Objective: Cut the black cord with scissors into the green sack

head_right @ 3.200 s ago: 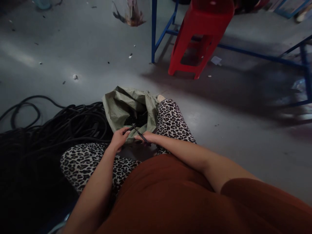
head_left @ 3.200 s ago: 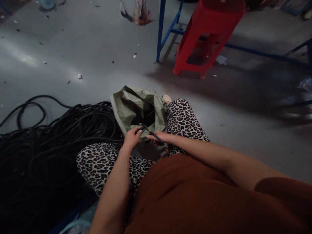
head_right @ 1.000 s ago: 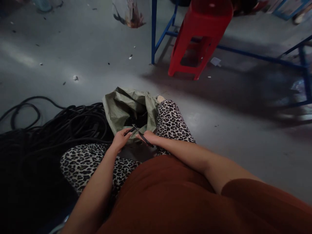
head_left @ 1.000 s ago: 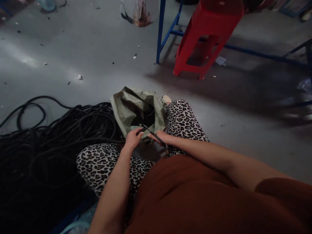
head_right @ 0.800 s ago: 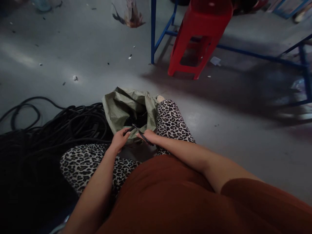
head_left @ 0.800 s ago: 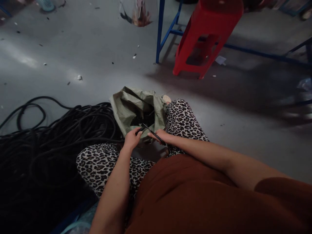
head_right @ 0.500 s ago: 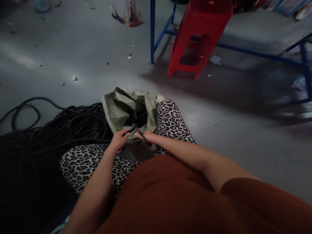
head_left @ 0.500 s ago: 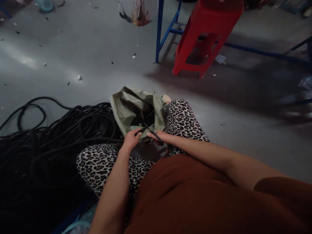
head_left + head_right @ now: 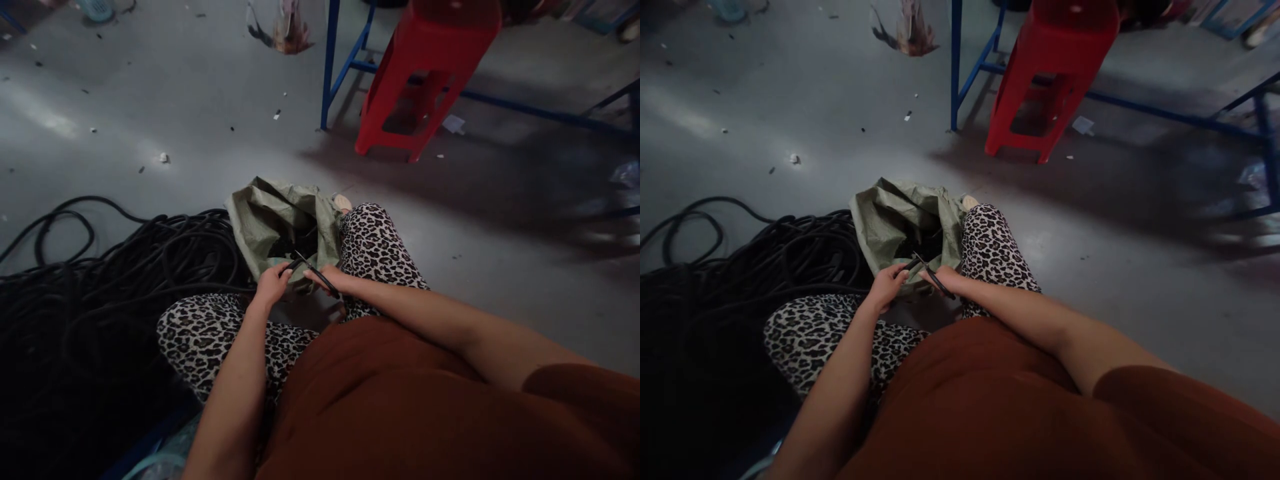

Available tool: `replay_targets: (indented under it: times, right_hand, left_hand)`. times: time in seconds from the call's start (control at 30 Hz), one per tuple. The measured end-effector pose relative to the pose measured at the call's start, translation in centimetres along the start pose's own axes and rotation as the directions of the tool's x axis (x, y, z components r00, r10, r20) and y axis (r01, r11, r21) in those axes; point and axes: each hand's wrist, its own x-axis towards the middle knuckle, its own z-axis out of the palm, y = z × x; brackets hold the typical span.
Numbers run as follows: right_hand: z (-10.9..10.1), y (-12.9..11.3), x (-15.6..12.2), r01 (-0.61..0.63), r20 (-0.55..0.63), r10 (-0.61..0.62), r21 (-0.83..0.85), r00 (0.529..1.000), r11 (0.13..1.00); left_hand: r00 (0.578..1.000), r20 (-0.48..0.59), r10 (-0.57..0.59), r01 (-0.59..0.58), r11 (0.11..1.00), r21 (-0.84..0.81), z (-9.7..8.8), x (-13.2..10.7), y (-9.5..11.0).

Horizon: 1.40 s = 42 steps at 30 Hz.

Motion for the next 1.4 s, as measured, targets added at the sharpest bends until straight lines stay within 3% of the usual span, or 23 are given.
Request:
replay_targets:
  times: [0.9, 1.17, 1.4]
  right_hand:
    - [-0.5, -0.8, -1.2, 0.024, -0.019, -0.026, -0.101, 0.999, 0.995]
    - [-0.3, -0.3, -0.6, -0.037, -0.038, 0.042, 0.114, 0.998, 0.993]
    - [0.0, -0.6, -1.0, -0.121, 0.146, 0.075, 0.342, 0.986, 0.932]
  left_hand:
    - [0.997, 0.014, -0.078, 0.077, 0.995, 0.062, -0.4, 0.3, -0.2]
    - [0.995, -0.062, -0.081, 0.086, 0.993, 0.08, -0.6, 0.4, -0.3]
    - [0.994, -0.095, -0.06, 0.062, 0.998, 0.021, -0.6, 0.3, 0.2]
